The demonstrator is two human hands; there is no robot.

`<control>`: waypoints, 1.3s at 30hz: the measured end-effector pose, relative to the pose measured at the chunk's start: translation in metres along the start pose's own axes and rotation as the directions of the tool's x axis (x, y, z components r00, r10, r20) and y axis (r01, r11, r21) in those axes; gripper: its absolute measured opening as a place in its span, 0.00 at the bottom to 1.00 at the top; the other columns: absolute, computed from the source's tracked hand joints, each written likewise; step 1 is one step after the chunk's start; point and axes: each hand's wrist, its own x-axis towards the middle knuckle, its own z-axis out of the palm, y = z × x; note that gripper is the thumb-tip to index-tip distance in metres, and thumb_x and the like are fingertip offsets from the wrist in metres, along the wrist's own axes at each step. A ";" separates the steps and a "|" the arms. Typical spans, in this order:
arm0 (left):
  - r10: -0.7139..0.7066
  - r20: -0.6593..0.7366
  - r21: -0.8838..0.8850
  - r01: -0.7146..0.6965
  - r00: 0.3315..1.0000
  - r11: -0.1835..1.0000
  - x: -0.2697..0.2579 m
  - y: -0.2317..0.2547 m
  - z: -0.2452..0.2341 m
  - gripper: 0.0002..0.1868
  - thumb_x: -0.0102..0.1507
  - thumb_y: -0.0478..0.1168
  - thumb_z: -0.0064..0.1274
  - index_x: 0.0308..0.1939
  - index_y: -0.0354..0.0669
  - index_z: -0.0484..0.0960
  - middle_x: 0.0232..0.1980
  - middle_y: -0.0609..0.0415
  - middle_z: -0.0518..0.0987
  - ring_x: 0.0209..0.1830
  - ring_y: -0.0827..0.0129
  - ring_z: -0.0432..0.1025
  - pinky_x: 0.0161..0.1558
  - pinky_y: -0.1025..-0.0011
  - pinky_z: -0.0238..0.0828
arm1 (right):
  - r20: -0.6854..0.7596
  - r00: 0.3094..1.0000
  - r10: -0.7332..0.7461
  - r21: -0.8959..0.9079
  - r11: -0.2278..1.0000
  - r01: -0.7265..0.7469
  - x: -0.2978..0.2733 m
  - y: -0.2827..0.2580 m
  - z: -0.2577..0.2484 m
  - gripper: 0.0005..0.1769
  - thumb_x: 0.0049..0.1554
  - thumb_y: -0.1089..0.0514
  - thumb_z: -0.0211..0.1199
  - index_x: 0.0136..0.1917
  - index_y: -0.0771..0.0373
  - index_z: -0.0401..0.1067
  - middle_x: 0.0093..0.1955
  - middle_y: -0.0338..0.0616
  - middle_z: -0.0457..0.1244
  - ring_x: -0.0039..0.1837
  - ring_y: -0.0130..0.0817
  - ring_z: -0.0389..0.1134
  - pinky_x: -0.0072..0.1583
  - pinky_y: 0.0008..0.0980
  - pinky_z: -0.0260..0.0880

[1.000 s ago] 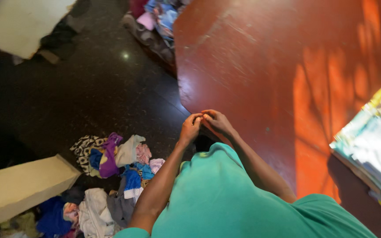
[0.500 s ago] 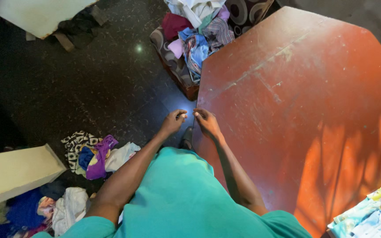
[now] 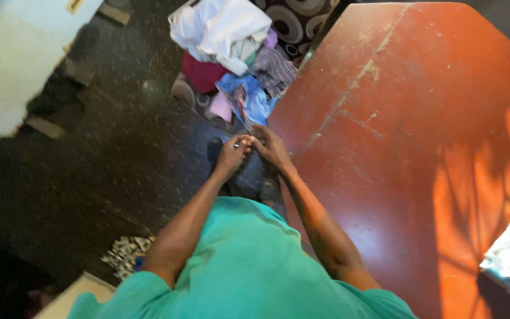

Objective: The person folds white shirts on a red table. They pick up each shirt, lay it flat, fold the sleeves and sides, then fold the body into a compact rectangle and place it on a growing stack of folded shirts.

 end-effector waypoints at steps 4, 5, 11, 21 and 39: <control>0.036 0.091 -0.090 -0.027 0.995 0.996 0.039 0.003 -0.045 0.17 0.72 0.47 0.49 0.60 0.42 0.78 0.48 0.56 0.84 0.41 0.76 0.77 0.40 0.76 0.73 | -0.130 0.986 -0.109 -0.261 0.963 0.072 0.092 -0.055 0.033 0.38 0.60 0.53 0.69 0.79 0.61 0.59 0.72 0.58 0.61 0.71 0.54 0.65 0.70 0.44 0.68; 0.031 0.095 -0.083 -0.023 0.995 0.996 0.043 0.004 -0.055 0.17 0.72 0.47 0.49 0.60 0.42 0.79 0.48 0.56 0.84 0.41 0.76 0.77 0.40 0.75 0.72 | -0.136 0.973 -0.188 -0.368 0.921 0.127 0.115 -0.069 0.041 0.41 0.59 0.53 0.70 0.80 0.59 0.57 0.77 0.57 0.55 0.76 0.56 0.60 0.74 0.47 0.64; -0.009 0.083 -0.093 0.017 0.997 0.995 0.058 0.027 -0.118 0.16 0.71 0.44 0.47 0.60 0.42 0.78 0.49 0.56 0.84 0.42 0.75 0.77 0.41 0.74 0.72 | -0.027 0.971 -0.239 -0.814 0.568 0.117 0.242 -0.120 0.078 0.54 0.43 0.54 0.74 0.80 0.54 0.55 0.82 0.55 0.35 0.81 0.63 0.40 0.72 0.66 0.47; 0.035 -0.057 -0.082 -0.039 0.998 0.996 0.100 0.073 -0.175 0.21 0.71 0.40 0.49 0.67 0.39 0.71 0.51 0.49 0.79 0.46 0.67 0.76 0.45 0.67 0.74 | -0.488 0.871 -0.046 -0.334 0.932 -0.138 0.269 -0.071 0.025 0.22 0.48 0.65 0.66 0.58 0.63 0.76 0.56 0.55 0.69 0.59 0.49 0.70 0.59 0.42 0.70; 0.434 0.298 0.469 -0.527 0.850 0.709 0.274 0.160 -0.057 0.57 0.56 0.29 0.57 0.81 0.36 0.34 0.82 0.31 0.42 0.82 0.39 0.42 0.78 0.58 0.48 | -0.691 0.718 -0.081 0.073 0.981 0.182 0.206 -0.155 -0.052 0.06 0.64 0.63 0.63 0.52 0.69 0.75 0.49 0.41 0.67 0.52 0.29 0.67 0.56 0.27 0.67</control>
